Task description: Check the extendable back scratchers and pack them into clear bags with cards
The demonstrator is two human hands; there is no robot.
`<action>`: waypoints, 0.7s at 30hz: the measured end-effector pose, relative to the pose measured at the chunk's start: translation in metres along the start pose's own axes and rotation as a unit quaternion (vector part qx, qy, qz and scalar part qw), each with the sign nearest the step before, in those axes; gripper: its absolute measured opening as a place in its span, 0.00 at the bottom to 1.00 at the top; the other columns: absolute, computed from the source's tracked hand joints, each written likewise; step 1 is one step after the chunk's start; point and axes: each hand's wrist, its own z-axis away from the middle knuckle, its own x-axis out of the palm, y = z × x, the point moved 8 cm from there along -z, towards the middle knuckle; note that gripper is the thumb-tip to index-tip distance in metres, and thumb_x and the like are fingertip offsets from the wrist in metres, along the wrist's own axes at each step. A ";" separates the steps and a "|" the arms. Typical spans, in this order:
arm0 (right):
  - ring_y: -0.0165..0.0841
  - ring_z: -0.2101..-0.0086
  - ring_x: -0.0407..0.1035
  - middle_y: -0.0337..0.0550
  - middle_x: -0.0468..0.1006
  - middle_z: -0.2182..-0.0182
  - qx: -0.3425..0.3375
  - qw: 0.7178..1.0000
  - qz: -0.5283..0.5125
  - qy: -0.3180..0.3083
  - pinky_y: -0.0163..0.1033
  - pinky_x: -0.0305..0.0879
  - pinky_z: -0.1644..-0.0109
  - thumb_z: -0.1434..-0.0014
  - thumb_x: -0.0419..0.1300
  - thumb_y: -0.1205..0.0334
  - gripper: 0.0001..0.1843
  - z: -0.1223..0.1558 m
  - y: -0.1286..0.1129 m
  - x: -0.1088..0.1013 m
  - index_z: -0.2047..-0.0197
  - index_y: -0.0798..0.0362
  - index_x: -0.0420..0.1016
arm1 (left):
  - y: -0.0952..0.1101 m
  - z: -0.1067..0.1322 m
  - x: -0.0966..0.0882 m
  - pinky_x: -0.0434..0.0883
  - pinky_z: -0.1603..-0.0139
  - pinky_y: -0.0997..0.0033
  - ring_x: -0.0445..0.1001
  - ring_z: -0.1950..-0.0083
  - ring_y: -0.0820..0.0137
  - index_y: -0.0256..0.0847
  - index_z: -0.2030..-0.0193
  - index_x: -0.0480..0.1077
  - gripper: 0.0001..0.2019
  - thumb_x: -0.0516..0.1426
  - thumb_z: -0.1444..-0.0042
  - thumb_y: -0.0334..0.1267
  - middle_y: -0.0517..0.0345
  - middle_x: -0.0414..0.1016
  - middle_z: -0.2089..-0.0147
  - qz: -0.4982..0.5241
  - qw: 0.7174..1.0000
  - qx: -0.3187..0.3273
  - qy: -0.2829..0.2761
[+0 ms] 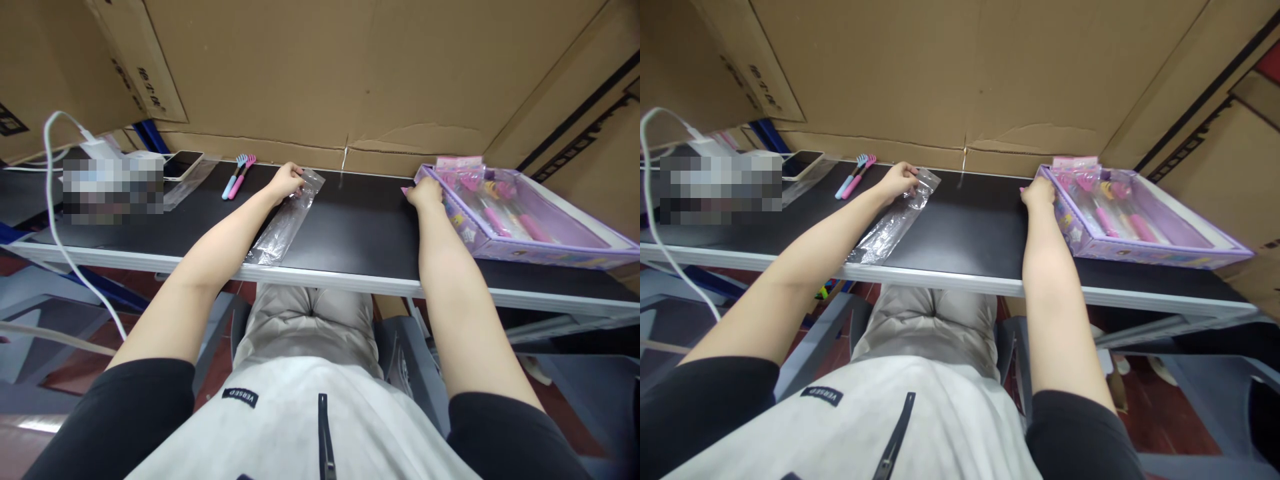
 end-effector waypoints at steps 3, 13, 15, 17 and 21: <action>0.58 0.29 0.72 0.80 0.74 0.32 0.025 0.999 0.028 -0.038 0.55 0.68 0.24 0.29 0.71 0.63 0.33 0.003 0.000 -0.001 0.28 0.73 0.74 | -0.001 -0.001 0.001 0.70 0.60 0.71 0.72 0.74 0.71 0.45 0.61 0.63 0.18 0.60 0.48 0.16 0.68 0.72 0.74 0.000 1.000 0.002 -0.004; 0.57 0.31 0.74 0.75 0.76 0.33 0.027 0.998 0.033 -0.037 0.55 0.70 0.26 0.29 0.68 0.65 0.28 -0.002 0.004 0.009 0.29 0.67 0.77 | -0.005 -0.007 0.001 0.69 0.63 0.72 0.71 0.75 0.72 0.45 0.60 0.64 0.18 0.61 0.48 0.18 0.68 0.73 0.72 0.012 1.000 0.008 -0.010; 0.55 0.32 0.74 0.73 0.76 0.33 0.031 0.998 0.041 -0.033 0.55 0.71 0.27 0.29 0.67 0.65 0.27 -0.001 0.004 0.010 0.30 0.64 0.77 | -0.004 -0.005 0.000 0.70 0.62 0.72 0.71 0.75 0.73 0.45 0.60 0.63 0.18 0.60 0.48 0.18 0.68 0.72 0.72 0.014 1.000 0.006 -0.003; 0.54 0.31 0.74 0.72 0.76 0.32 0.032 0.997 0.050 -0.039 0.55 0.71 0.27 0.26 0.65 0.65 0.26 0.001 0.002 0.010 0.29 0.64 0.77 | -0.002 -0.003 -0.001 0.70 0.63 0.72 0.70 0.76 0.73 0.45 0.60 0.63 0.17 0.59 0.46 0.18 0.68 0.71 0.73 0.016 1.000 0.002 0.005; 0.55 0.31 0.74 0.72 0.76 0.31 0.020 0.997 0.059 -0.050 0.57 0.69 0.26 0.25 0.61 0.65 0.24 0.002 -0.001 0.013 0.30 0.65 0.78 | -0.001 -0.002 -0.003 0.71 0.62 0.71 0.70 0.75 0.73 0.45 0.59 0.62 0.17 0.57 0.45 0.18 0.68 0.70 0.72 0.026 1.000 0.003 0.016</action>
